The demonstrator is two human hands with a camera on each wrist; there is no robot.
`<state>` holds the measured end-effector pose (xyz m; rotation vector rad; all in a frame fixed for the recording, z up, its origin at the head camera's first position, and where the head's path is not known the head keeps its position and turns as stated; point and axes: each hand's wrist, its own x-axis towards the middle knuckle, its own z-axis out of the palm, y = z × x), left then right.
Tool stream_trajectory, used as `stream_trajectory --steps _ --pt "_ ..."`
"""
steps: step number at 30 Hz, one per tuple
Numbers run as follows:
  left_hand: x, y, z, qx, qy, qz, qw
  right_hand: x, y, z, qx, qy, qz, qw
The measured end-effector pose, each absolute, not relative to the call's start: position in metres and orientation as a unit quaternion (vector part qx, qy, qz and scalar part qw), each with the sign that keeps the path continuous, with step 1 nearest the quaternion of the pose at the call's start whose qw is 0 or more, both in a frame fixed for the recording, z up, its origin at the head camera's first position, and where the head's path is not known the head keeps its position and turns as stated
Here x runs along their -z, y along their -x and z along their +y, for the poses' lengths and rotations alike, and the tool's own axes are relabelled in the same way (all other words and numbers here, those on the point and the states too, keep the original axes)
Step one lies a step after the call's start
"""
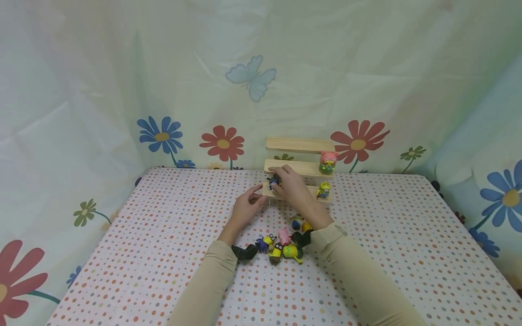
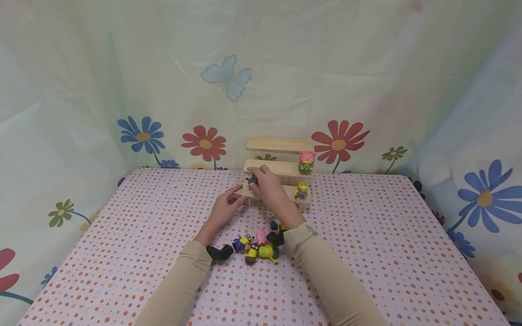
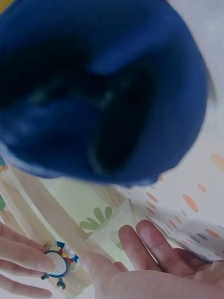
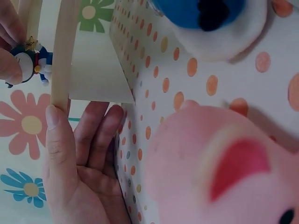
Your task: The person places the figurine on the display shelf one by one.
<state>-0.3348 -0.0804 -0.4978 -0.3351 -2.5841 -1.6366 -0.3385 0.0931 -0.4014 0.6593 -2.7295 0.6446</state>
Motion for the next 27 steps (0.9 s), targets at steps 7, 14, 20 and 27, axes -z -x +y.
stream_trajectory --steps 7,14,20,27 --pt "0.5 0.336 -0.08 0.538 0.115 -0.834 0.034 0.393 0.326 0.096 -0.244 -0.199 -0.939 0.141" --pt "0.499 0.336 -0.08 0.536 0.115 -0.836 0.034 0.388 0.276 0.087 -0.213 -0.233 -0.948 0.027" --pt "0.497 0.336 -0.081 0.531 0.101 -0.841 0.031 0.409 0.25 0.077 -0.112 -0.32 -0.936 -0.092" --pt "0.497 0.335 -0.08 0.532 0.093 -0.841 0.023 0.417 0.243 0.075 -0.083 -0.347 -0.928 -0.104"
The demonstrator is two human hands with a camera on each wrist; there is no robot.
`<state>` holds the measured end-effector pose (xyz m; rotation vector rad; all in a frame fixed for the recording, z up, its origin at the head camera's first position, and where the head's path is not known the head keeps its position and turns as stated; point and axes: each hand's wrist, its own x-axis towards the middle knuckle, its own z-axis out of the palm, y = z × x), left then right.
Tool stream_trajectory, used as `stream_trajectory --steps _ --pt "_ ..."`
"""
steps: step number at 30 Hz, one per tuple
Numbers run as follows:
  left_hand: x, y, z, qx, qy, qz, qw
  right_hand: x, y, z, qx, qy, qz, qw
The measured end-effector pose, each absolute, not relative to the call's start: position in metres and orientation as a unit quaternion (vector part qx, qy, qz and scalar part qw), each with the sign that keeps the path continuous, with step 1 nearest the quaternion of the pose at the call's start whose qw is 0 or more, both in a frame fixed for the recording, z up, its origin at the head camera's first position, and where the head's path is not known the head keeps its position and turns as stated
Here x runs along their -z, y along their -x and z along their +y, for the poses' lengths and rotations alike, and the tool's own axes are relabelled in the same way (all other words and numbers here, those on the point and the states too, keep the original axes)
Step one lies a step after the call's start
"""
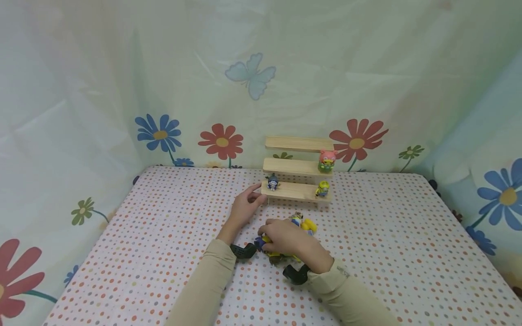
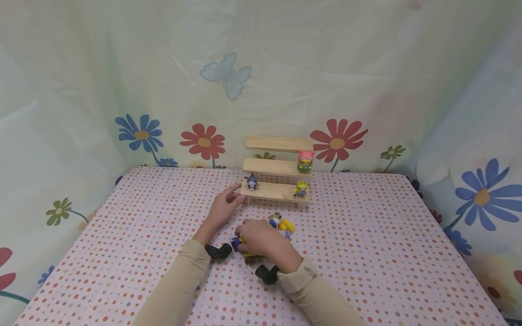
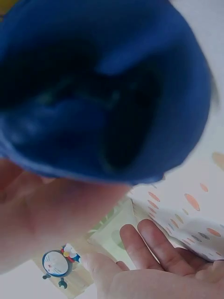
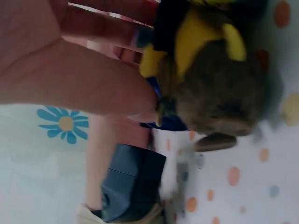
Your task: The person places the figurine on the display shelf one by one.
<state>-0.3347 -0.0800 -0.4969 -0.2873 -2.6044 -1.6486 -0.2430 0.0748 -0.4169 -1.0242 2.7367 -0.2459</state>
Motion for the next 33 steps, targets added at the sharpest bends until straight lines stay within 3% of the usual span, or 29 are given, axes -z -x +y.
stream_trajectory --steps 15,21,33 --pt "0.498 0.334 -0.082 0.534 0.091 -0.84 0.029 0.424 0.249 0.075 0.103 0.364 0.922 0.083" --pt "0.498 0.334 -0.082 0.539 0.097 -0.836 0.034 0.409 0.261 0.09 0.186 0.299 0.932 0.081" --pt "0.495 0.332 -0.079 0.533 0.106 -0.839 0.036 0.397 0.285 0.125 0.271 0.168 0.946 -0.056"
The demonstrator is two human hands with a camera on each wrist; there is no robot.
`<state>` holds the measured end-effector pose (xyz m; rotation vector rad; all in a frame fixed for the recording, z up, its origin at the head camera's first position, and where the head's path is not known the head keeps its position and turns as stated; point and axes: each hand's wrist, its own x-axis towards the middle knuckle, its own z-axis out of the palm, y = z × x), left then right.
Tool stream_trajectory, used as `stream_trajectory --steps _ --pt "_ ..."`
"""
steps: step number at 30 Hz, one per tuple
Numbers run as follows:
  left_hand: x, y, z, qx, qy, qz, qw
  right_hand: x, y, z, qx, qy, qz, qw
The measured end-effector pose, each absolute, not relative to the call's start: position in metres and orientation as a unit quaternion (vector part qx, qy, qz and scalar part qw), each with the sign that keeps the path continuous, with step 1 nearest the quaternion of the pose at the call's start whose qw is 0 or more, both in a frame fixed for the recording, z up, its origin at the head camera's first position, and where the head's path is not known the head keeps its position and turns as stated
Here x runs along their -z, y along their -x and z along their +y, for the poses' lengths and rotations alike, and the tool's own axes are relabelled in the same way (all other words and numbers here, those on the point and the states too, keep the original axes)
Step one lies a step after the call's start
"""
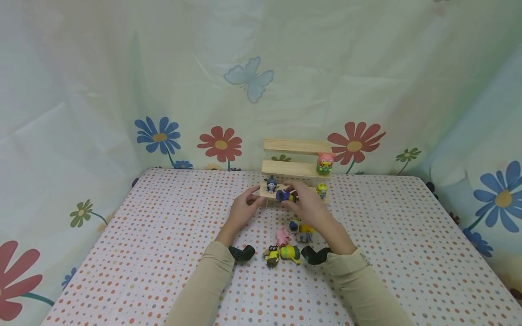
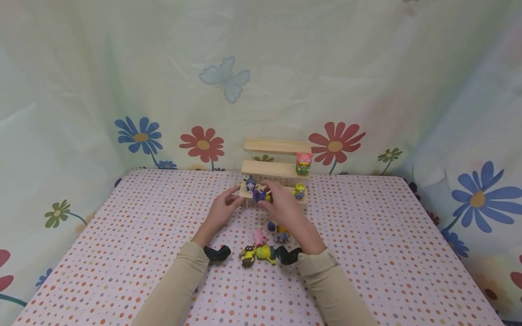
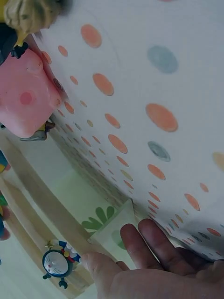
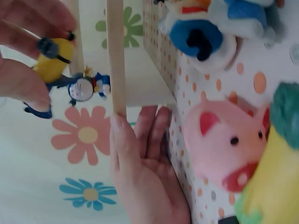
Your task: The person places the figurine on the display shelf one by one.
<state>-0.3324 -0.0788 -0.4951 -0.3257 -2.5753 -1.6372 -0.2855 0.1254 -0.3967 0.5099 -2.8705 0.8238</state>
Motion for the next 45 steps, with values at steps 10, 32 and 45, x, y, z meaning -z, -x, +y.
stream_trajectory --steps 10,32,45 --pt "0.496 0.335 -0.079 0.53 0.104 -0.841 0.033 0.392 0.287 0.134 -0.299 -0.152 -0.936 0.106" --pt "0.495 0.335 -0.078 0.532 0.11 -0.839 0.031 0.404 0.296 0.127 -0.14 -0.132 -0.971 0.144" --pt "0.495 0.332 -0.079 0.535 0.107 -0.838 0.027 0.414 0.3 0.124 -0.179 -0.17 -0.959 0.14"
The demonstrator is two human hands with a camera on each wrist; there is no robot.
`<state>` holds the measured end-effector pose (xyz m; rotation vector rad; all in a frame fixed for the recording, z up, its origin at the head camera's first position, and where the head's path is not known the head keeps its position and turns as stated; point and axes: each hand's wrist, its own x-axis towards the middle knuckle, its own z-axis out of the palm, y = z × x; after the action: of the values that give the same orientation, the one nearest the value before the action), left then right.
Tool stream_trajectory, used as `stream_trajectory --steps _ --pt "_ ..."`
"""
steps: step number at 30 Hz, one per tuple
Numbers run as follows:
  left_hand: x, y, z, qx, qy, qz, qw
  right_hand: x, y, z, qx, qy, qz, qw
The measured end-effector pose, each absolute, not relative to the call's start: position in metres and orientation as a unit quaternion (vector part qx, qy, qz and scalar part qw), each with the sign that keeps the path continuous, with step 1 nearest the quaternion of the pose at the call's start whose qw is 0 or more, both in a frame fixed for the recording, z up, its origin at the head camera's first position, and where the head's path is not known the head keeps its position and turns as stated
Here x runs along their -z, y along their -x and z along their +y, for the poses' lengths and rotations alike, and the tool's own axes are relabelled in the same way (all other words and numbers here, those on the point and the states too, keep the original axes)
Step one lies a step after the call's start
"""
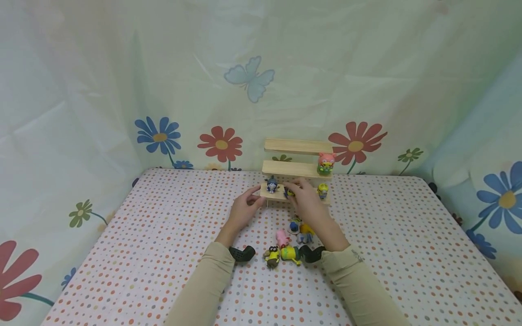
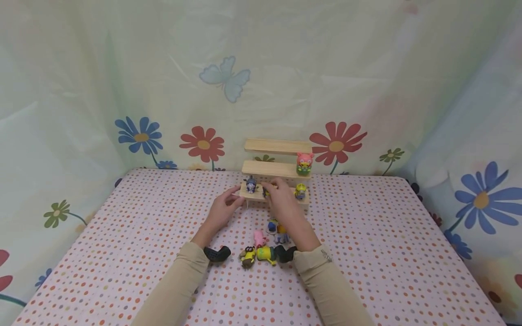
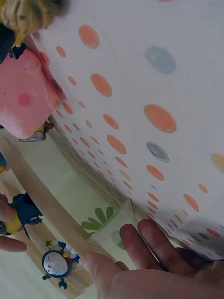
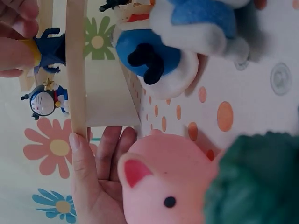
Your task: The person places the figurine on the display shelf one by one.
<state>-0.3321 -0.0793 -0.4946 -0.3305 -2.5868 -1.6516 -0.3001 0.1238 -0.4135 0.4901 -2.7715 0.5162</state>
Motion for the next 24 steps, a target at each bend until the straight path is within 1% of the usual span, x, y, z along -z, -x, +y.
stream_trajectory --steps 9,19,24 --pt "0.5003 0.3345 -0.0799 0.533 0.107 -0.839 0.027 0.4167 0.3017 0.1244 -0.207 -0.133 -0.954 0.169" --pt "0.4939 0.3309 -0.0779 0.532 0.099 -0.841 0.027 0.418 0.3043 0.1251 -0.22 -0.132 -0.947 0.195" --pt "0.4916 0.3299 -0.0771 0.537 0.095 -0.838 0.025 0.4184 0.3061 0.1246 -0.229 -0.124 -0.945 0.197"
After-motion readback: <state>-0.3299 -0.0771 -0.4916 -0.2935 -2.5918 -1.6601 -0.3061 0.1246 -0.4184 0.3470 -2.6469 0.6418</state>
